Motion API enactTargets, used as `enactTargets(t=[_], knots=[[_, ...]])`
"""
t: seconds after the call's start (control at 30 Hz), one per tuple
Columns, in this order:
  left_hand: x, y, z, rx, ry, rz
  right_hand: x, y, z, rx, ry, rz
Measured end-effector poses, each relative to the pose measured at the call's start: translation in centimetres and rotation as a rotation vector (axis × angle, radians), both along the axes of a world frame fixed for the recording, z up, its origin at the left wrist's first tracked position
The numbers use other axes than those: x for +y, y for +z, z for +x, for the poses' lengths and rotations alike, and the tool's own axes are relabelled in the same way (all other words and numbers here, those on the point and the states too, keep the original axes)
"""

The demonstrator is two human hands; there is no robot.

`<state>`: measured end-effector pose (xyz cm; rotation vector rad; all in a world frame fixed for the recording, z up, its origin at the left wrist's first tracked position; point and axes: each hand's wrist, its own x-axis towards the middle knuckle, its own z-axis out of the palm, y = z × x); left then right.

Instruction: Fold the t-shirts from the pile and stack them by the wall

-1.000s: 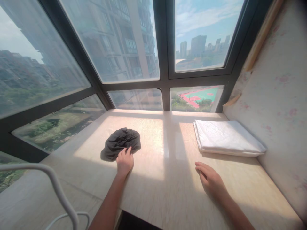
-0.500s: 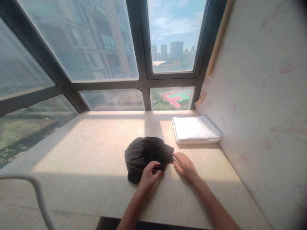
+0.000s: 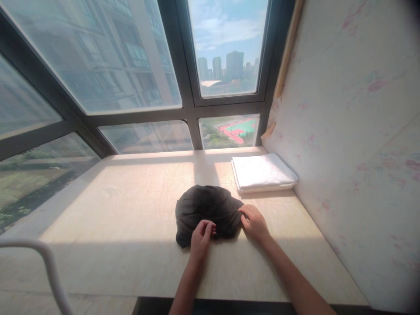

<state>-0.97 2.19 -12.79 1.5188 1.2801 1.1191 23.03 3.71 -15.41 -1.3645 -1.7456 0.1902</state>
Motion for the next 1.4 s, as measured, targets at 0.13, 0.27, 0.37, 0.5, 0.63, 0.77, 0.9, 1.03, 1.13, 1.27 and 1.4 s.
enactTargets(t=[0.13, 0.27, 0.37, 0.5, 0.63, 0.77, 0.9, 1.03, 1.13, 1.27, 1.4], knots=[[-0.8, 0.2, 0.8, 0.146, 0.016, 0.107, -0.3, 0.3, -0.1, -0.006, -0.032, 0.072], [-1.3, 0.0, 1.5, 0.402, -0.039, 0.26, -0.4, 0.2, -0.1, -0.04, -0.049, 0.094], [-1.4, -0.2, 1.7, 0.663, -0.08, 0.37, -0.2, -0.4, 0.1, -0.03, -0.009, 0.033], [-1.3, -0.3, 1.4, 0.705, -0.022, 0.321, 0.0, -0.7, 0.1, 0.006, 0.085, -0.044], [-1.1, -0.7, 0.9, 0.689, 0.09, 0.257, 0.0, 0.2, 0.2, 0.02, 0.133, -0.06], [-1.2, -0.9, 0.6, 0.662, 0.16, 0.198, -0.1, 0.9, 0.5, 0.086, 0.138, -0.14], [-1.2, -0.2, 0.5, 0.573, 0.163, 0.181, -0.2, 1.0, 0.7, 0.097, 0.158, -0.154], [-1.0, 0.3, 0.1, 0.446, 0.153, 0.181, -0.4, 1.3, 0.9, 0.125, 0.212, -0.18], [-0.8, 0.5, -0.1, 0.373, 0.162, 0.183, -0.5, 1.6, 1.0, 0.188, 0.235, -0.228], [-0.8, 0.5, -0.1, 0.33, 0.17, 0.184, -0.4, 1.5, 0.9, 0.267, 0.167, -0.265], [-0.9, 0.5, -0.1, 0.317, 0.153, 0.186, -0.4, 1.4, 0.9, 0.373, 0.103, -0.292]])
